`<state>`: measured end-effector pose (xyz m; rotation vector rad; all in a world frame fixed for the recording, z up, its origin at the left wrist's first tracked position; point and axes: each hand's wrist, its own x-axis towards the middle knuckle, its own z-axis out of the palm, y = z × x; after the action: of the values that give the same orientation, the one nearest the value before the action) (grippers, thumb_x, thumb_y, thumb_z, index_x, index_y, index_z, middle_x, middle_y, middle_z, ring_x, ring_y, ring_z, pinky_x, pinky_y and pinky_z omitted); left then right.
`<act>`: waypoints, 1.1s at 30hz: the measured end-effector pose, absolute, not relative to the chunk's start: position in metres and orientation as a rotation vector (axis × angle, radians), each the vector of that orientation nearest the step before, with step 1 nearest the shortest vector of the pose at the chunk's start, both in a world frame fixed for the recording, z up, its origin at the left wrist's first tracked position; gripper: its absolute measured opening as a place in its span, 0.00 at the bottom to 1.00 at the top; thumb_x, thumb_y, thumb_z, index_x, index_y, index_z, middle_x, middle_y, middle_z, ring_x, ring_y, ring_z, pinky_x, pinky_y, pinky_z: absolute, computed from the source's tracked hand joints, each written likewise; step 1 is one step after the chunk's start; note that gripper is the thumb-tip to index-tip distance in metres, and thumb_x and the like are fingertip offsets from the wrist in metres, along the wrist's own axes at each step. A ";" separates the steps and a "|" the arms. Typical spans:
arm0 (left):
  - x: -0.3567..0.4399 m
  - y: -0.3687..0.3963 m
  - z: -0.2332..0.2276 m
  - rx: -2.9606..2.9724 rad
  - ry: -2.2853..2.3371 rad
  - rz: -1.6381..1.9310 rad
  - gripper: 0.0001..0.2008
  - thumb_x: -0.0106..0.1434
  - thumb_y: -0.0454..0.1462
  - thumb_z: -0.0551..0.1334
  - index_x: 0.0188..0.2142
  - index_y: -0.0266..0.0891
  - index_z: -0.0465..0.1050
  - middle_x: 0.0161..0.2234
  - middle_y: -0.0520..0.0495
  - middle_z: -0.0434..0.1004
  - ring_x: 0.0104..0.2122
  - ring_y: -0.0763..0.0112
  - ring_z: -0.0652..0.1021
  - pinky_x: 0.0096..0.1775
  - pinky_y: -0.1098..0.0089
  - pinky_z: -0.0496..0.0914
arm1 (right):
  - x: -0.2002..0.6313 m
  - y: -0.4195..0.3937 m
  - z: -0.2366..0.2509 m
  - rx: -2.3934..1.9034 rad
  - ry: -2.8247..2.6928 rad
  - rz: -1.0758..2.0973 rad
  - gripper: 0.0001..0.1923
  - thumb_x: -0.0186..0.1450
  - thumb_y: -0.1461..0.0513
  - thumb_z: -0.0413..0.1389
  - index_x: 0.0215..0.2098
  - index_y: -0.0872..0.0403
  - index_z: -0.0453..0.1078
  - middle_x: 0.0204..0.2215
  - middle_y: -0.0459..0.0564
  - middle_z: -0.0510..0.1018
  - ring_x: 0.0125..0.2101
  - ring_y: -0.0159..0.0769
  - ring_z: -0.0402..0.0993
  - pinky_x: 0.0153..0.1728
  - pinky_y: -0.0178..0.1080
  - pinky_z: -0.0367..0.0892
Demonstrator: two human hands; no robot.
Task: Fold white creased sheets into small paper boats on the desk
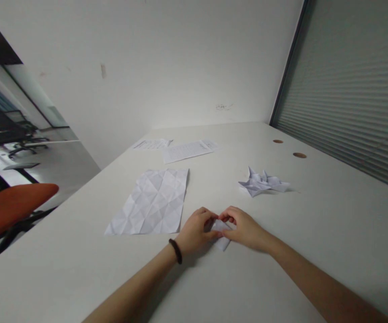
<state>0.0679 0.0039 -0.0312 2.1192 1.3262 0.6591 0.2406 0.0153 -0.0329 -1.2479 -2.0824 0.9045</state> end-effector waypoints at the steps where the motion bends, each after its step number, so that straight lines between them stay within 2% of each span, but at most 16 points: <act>1: 0.067 0.004 -0.032 2.107 1.322 0.668 0.16 0.51 0.41 0.65 0.38 0.36 0.72 0.32 0.47 0.68 0.31 0.69 0.68 0.32 0.72 0.63 | 0.241 0.015 -0.032 -1.252 -2.071 0.933 0.13 0.49 0.66 0.59 0.34 0.57 0.70 0.31 0.49 0.72 0.32 0.34 0.66 0.35 0.37 0.63; 9: 0.066 0.004 -0.031 1.891 1.229 0.747 0.21 0.52 0.37 0.63 0.47 0.37 0.67 0.32 0.49 0.72 0.29 0.72 0.69 0.31 0.72 0.63 | 0.244 0.017 -0.035 -1.116 -1.783 1.285 0.15 0.54 0.61 0.57 0.40 0.56 0.66 0.33 0.49 0.74 0.31 0.34 0.70 0.30 0.37 0.66; 13: 0.067 0.003 -0.030 1.865 1.199 0.818 0.19 0.56 0.40 0.60 0.47 0.37 0.66 0.32 0.49 0.72 0.27 0.73 0.68 0.30 0.72 0.62 | 0.241 0.018 -0.037 -1.097 -1.684 1.342 0.17 0.54 0.58 0.58 0.40 0.56 0.66 0.32 0.49 0.74 0.31 0.35 0.71 0.28 0.37 0.67; 17: 0.068 0.002 -0.030 1.856 1.191 0.889 0.14 0.59 0.41 0.58 0.42 0.37 0.68 0.30 0.50 0.71 0.27 0.73 0.69 0.30 0.73 0.63 | 0.239 0.015 -0.035 -1.081 -1.691 1.288 0.14 0.54 0.57 0.58 0.36 0.57 0.68 0.29 0.47 0.74 0.29 0.33 0.70 0.27 0.36 0.67; 20: 0.069 0.001 -0.027 1.886 1.235 0.936 0.11 0.56 0.40 0.60 0.38 0.37 0.69 0.31 0.49 0.72 0.28 0.72 0.69 0.29 0.73 0.63 | 0.239 0.013 -0.031 -1.072 -1.746 1.211 0.11 0.55 0.58 0.58 0.34 0.56 0.69 0.28 0.47 0.74 0.26 0.32 0.68 0.24 0.35 0.66; 22: 0.069 0.001 -0.024 1.917 1.276 0.968 0.10 0.55 0.39 0.61 0.37 0.37 0.70 0.29 0.50 0.71 0.27 0.73 0.68 0.27 0.74 0.62 | 0.239 0.012 -0.029 -1.048 -1.781 1.126 0.08 0.55 0.60 0.57 0.33 0.55 0.69 0.28 0.47 0.74 0.28 0.32 0.69 0.27 0.35 0.66; 26: 0.067 0.000 -0.021 1.886 1.234 1.032 0.11 0.55 0.38 0.61 0.39 0.38 0.71 0.27 0.51 0.70 0.25 0.76 0.67 0.27 0.75 0.62 | 0.239 0.012 -0.027 -0.975 -1.742 1.034 0.07 0.54 0.63 0.58 0.31 0.54 0.67 0.29 0.46 0.74 0.33 0.34 0.70 0.37 0.37 0.65; 30: 0.066 0.002 -0.025 1.752 1.105 1.066 0.17 0.56 0.38 0.60 0.45 0.38 0.69 0.31 0.49 0.69 0.26 0.75 0.69 0.26 0.75 0.66 | 0.239 0.012 -0.030 -0.895 -1.741 1.160 0.10 0.53 0.64 0.58 0.33 0.54 0.64 0.31 0.46 0.71 0.34 0.33 0.70 0.36 0.36 0.65; 33: 0.066 0.002 -0.028 1.781 1.057 1.044 0.12 0.57 0.37 0.59 0.41 0.38 0.70 0.32 0.48 0.68 0.27 0.74 0.71 0.27 0.74 0.69 | 0.240 0.012 -0.030 -0.877 -1.825 1.034 0.06 0.55 0.64 0.56 0.32 0.54 0.64 0.30 0.46 0.71 0.32 0.33 0.69 0.35 0.36 0.65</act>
<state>0.0659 0.0017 -0.0279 1.7812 1.0574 1.0442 0.2395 0.0116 -0.0301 -0.8770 -1.8247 1.0342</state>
